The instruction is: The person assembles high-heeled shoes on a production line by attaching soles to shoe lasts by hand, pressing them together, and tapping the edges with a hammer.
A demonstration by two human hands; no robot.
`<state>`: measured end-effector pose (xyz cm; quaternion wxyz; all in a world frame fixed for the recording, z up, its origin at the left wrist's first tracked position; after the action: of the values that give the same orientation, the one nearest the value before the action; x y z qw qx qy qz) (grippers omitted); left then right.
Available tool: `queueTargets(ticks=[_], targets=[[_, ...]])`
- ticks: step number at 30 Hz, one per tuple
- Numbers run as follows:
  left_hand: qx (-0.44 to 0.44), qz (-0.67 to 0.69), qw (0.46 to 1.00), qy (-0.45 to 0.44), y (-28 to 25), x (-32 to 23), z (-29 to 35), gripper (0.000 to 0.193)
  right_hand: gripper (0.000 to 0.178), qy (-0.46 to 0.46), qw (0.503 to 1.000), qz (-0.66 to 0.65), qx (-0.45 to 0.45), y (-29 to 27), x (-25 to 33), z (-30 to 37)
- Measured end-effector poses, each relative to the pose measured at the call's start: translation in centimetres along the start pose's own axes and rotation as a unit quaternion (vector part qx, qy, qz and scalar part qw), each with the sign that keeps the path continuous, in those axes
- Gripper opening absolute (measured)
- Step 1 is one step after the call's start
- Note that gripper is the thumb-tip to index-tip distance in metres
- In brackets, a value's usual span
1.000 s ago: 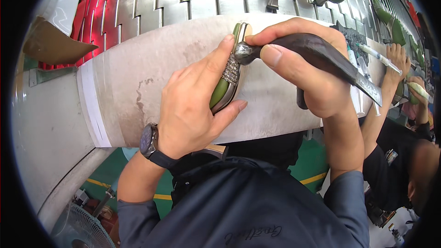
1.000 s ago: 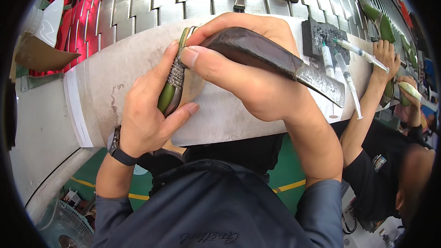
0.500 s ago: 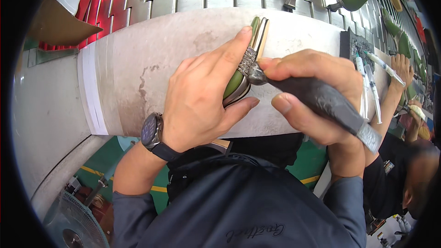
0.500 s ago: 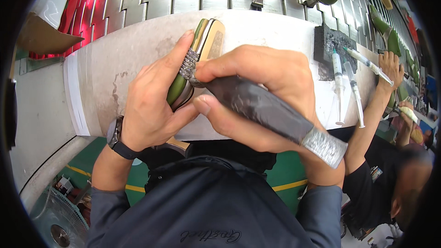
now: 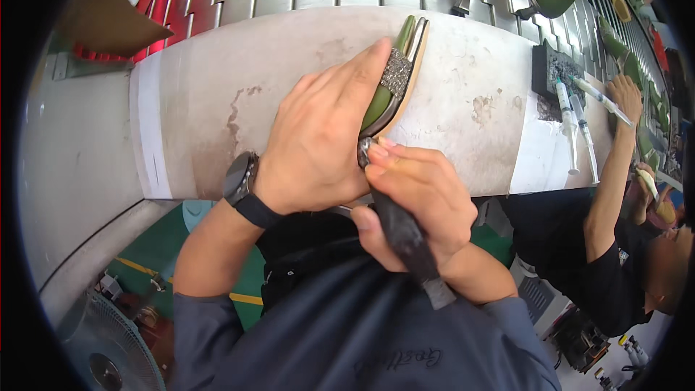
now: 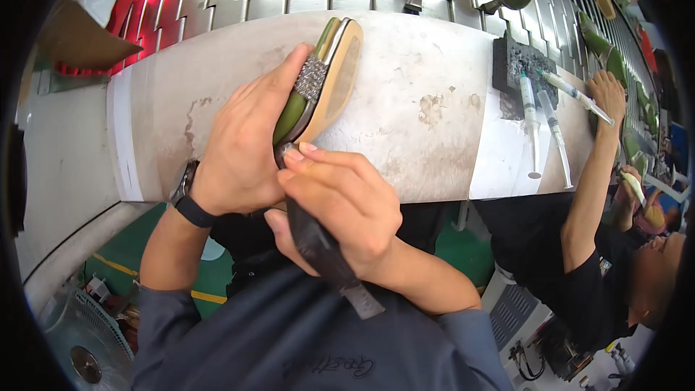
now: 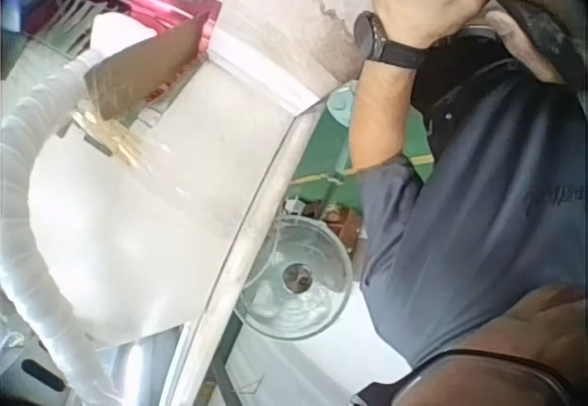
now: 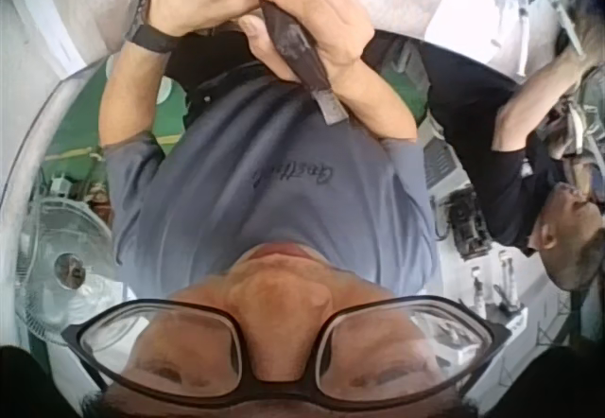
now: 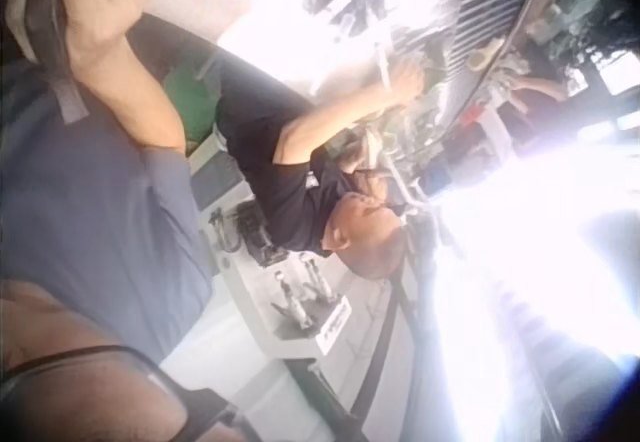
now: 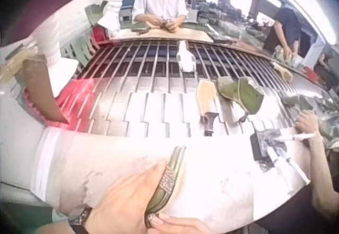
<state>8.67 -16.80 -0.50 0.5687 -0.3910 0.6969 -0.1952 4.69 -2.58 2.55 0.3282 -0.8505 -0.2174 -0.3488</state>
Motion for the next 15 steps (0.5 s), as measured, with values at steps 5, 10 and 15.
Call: queueTargets(ticks=[5,10,15], targets=[[0.06,0.049,0.997,0.001,-1.4,1.9,2.1,0.089,0.036,-0.005,1.0,0.004,0.03,-2.0,-0.3,-0.5],[0.01,0.048,0.998,-0.038,-1.6,2.4,3.1,0.057,0.037,-0.052,0.996,0.055,0.051,-0.9,-0.3,-0.5],[-0.003,0.052,0.998,-0.042,-1.6,3.0,3.5,0.057,0.035,-0.004,0.994,-0.022,0.11,0.9,-0.4,0.3]])
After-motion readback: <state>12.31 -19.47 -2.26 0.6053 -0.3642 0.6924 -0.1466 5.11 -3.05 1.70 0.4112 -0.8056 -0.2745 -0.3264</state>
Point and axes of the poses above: each hand's wrist, its own z-axis away from the middle knuckle, its own y-axis out of the palm, x = y × z, the point moved 7 cm from there along -z, towards the middle knuckle, and after that the axes turned 3 degrees about x, right-handed, at the moved point
